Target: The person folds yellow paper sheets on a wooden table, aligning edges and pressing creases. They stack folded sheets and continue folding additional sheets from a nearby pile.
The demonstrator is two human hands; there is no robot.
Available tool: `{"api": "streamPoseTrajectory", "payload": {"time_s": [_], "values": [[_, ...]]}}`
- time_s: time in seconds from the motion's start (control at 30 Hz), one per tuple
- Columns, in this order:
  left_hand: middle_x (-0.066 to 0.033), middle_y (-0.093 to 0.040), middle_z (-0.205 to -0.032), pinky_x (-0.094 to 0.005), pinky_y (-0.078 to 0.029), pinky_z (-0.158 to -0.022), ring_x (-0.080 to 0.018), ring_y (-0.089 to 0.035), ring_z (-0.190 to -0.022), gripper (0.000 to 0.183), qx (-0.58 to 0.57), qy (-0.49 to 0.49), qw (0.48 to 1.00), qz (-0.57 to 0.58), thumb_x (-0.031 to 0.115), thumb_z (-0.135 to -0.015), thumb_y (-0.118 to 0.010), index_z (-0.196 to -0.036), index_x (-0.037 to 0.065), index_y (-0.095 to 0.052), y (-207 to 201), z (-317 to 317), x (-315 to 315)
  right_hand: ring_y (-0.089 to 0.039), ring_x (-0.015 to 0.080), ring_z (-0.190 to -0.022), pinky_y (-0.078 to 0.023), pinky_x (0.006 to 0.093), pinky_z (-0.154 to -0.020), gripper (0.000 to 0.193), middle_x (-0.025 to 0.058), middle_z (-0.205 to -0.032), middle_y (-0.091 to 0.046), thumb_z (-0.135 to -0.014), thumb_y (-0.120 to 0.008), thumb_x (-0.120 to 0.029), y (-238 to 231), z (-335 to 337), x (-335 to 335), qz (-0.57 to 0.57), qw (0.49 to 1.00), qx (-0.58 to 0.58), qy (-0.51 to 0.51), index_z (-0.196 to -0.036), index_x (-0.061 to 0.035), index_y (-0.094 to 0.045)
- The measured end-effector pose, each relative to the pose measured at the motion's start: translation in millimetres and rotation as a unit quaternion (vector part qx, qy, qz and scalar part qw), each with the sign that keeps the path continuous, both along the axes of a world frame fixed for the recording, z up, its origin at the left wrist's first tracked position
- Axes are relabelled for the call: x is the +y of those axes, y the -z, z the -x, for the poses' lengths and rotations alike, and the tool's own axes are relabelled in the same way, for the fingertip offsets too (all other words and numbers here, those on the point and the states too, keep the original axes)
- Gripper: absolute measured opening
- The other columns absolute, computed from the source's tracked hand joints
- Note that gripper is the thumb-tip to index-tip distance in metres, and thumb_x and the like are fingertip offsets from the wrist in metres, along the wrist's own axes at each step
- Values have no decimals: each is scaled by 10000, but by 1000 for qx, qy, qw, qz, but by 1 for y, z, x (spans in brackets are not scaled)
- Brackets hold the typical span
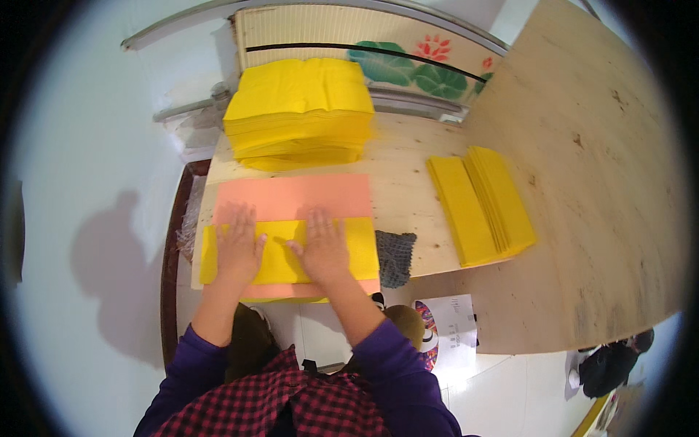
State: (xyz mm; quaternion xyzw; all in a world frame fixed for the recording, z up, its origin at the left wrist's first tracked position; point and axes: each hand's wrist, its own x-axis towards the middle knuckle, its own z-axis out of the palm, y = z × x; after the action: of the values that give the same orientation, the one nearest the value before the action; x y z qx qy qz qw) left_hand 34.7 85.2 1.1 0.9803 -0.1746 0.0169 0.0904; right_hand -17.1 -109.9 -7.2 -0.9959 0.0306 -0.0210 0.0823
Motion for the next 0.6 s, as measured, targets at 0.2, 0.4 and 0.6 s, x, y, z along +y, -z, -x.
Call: {"api": "streamPoseTrajectory", "payload": {"time_s": [0.2,0.4,0.6], "values": [[-44,-182,-1626,-531,-69,-1200,-225,-126,-1504,659,31,-19,999,-18,404,-998,-426,-1558,139,-201,15,1,13,-175,253,-1493,-105,494,-1202,777,125,-1599,-240,-980,-374,-558,1,21,-23,-10,999,-10,38,-1537,-38,-221],[-146,-322,-1553,-494,-170,-1178,-283,-259,-1455,628,79,-150,982,84,388,-999,-456,-1530,112,-268,37,-23,89,-292,284,-1441,-186,525,-1178,573,144,-1517,-377,-977,-474,-399,3,22,-71,7,997,-22,80,-1454,-90,-405],[-220,-647,-1165,-361,-464,-912,-288,-622,-1058,419,72,-163,929,326,282,-959,-590,-1243,-25,-598,62,-30,113,-516,333,-1210,-416,443,-1005,272,141,-1196,-622,-809,-711,-157,-19,5,-96,-136,985,-85,62,-1055,-48,-674]]}}
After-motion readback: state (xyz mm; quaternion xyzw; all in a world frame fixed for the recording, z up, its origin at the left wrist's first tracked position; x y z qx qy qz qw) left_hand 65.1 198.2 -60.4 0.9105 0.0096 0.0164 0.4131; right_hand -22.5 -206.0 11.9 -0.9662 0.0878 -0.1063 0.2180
